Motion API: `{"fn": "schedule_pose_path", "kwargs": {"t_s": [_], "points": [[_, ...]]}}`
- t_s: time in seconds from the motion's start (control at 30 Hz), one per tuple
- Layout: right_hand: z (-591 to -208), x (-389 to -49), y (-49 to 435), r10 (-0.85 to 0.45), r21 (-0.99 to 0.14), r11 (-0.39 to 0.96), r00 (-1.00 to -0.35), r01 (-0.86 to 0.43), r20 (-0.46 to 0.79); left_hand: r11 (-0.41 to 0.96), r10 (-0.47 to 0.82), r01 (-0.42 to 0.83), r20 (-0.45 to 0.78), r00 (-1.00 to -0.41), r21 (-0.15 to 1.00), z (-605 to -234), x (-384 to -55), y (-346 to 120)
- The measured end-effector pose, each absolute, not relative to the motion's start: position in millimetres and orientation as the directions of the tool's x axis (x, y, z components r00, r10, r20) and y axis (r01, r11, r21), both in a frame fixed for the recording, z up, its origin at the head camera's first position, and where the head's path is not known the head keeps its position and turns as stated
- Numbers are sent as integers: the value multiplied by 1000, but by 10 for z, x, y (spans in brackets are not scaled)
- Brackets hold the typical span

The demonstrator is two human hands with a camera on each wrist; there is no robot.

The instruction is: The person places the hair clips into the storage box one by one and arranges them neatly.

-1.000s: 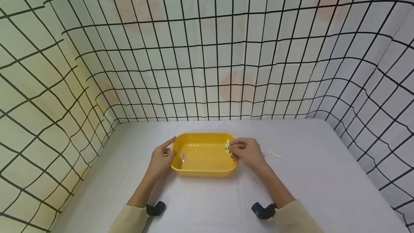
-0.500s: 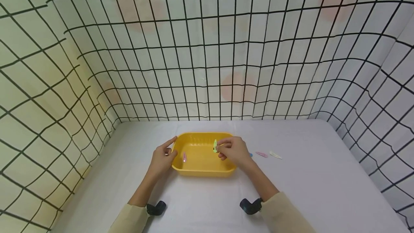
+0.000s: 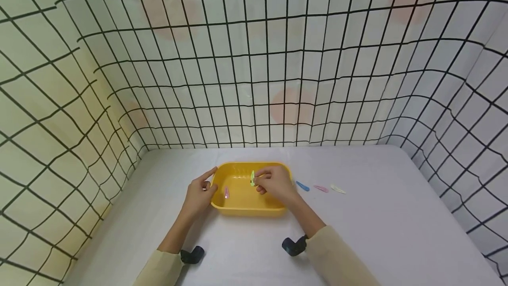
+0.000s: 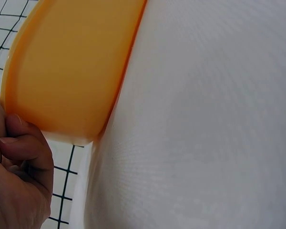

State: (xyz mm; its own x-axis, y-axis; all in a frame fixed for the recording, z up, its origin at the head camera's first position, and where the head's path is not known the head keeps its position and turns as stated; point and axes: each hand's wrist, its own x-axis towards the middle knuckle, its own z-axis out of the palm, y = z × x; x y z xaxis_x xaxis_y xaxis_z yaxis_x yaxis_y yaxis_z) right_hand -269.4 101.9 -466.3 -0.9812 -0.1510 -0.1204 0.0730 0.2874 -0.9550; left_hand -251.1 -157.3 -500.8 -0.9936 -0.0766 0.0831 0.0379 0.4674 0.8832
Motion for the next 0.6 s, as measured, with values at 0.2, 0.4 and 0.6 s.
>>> {"fn": "schedule_pose_path", "kwargs": {"t_s": [0.2,0.4,0.6], "points": [[-4664,-2718,924,-140,-943,321,-980,89,-140,464,-83,25,72,-994,885,-5007,-2509,-1563],[-4683,-2752,834,-159,-930,353,-974,98,-163,466,-80,30,76,-994,884,-5017,-2510,-1567],[-4714,-2807,760,-183,-933,347,-969,94,-166,470,-87,38,89,-992,882,-5021,-2510,-1567]]}}
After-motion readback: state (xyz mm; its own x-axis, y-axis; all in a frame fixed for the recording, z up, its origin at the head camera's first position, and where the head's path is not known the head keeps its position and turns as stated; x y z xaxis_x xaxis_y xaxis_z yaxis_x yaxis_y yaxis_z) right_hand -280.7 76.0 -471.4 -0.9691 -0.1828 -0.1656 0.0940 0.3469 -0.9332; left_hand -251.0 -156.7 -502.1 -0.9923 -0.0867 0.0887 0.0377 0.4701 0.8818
